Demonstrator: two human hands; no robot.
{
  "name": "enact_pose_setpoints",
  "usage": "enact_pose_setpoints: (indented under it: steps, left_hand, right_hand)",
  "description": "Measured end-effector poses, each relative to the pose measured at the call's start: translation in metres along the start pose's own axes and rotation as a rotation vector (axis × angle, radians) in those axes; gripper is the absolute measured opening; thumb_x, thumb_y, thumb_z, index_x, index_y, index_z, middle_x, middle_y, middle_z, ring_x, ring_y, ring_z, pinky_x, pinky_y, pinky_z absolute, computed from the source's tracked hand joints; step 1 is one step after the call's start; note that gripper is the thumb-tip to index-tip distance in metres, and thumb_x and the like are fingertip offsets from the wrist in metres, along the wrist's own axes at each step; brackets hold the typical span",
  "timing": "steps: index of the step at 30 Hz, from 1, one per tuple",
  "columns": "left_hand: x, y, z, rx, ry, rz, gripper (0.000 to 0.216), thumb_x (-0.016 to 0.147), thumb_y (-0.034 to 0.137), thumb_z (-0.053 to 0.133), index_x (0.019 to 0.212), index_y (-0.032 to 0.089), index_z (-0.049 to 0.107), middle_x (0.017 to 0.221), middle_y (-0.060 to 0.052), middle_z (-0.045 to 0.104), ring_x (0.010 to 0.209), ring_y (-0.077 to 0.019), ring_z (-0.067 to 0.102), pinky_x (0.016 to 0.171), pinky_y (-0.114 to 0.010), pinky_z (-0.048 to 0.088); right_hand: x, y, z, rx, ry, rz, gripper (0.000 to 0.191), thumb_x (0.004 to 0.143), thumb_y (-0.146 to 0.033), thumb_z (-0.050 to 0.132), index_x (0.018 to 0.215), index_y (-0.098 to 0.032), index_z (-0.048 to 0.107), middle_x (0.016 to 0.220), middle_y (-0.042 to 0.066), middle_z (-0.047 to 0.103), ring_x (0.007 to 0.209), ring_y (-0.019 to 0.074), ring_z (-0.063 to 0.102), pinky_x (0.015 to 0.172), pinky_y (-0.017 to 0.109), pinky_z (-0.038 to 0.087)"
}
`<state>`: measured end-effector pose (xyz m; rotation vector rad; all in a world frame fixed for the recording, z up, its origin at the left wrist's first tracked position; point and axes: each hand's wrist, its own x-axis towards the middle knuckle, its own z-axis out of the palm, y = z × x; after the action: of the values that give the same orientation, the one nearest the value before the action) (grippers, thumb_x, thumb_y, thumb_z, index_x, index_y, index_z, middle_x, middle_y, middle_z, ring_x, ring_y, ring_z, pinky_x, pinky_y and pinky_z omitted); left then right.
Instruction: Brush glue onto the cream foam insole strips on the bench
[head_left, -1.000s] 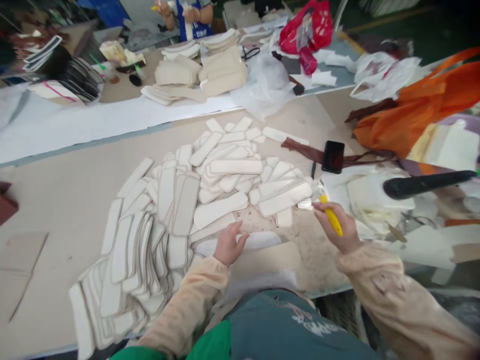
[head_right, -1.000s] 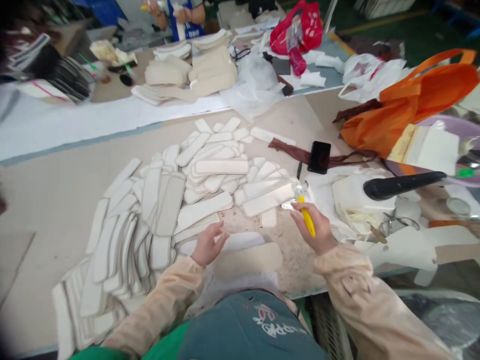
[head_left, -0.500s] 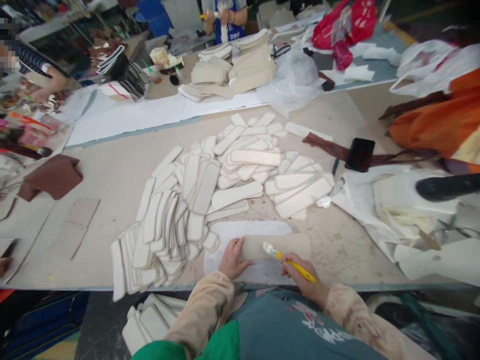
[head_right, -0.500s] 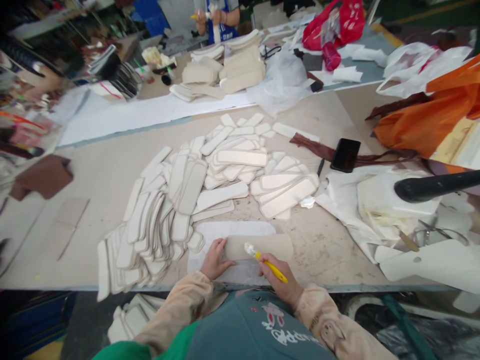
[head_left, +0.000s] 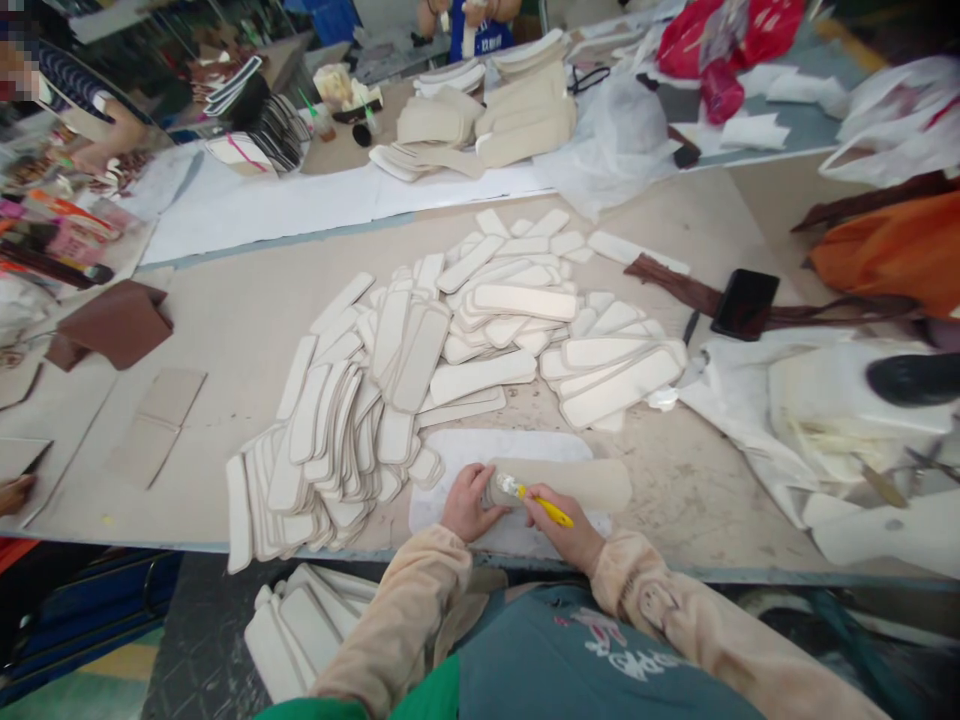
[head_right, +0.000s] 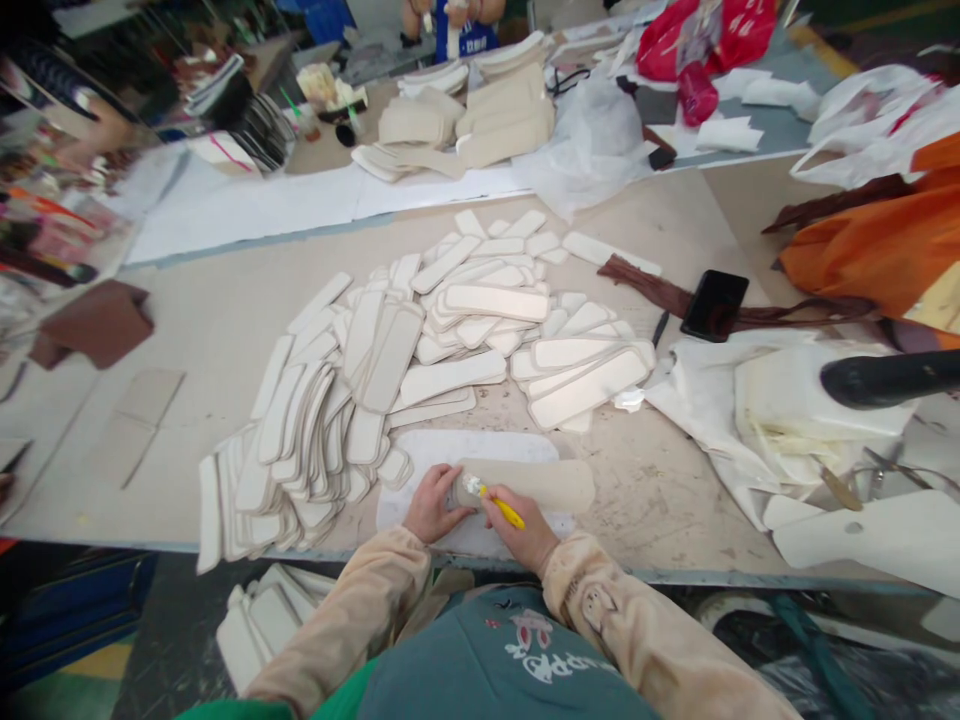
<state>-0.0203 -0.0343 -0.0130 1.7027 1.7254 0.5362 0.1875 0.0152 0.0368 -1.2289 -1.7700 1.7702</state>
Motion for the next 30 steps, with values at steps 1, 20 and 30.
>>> enact_pose_setpoints:
  steps: [1,20,30]
  left_hand:
    - [0.0,0.0,0.0,0.002,0.003,-0.002,0.068,0.067,0.043,0.069,0.128,0.019,0.048,0.118,-0.014,0.048,0.112,-0.0289,0.045,0.099,-0.045,0.037]
    - [0.002,-0.013,0.006,0.117,0.051,0.135,0.064,0.071,0.046,0.065,0.127,0.019,0.049,0.116,-0.015,0.049,0.109,-0.0282,0.048,0.095,-0.044,0.041]
    - [0.002,-0.015,0.008,0.167,0.088,0.183,0.065,0.071,0.05,0.065,0.126,0.018,0.049,0.114,-0.014,0.05,0.106,-0.0263,0.049,0.09,-0.042,0.046]
  right_hand:
    - [-0.001,0.001,-0.002,0.002,0.016,0.005,0.027,0.089,-0.042,0.041,0.081,-0.022,0.056,0.062,-0.004,0.058,0.06,0.0121,0.055,0.062,0.023,0.043]
    - [-0.067,0.019,-0.083,-0.276,0.398,0.086,0.02,0.088,-0.039,0.046,0.089,-0.021,0.055,0.066,-0.002,0.059,0.064,0.0144,0.058,0.067,0.025,0.044]
    - [-0.01,0.003,0.004,0.016,-0.069,0.021,0.024,0.091,-0.039,0.041,0.084,-0.021,0.055,0.066,-0.003,0.06,0.061,0.0111,0.056,0.063,0.022,0.044]
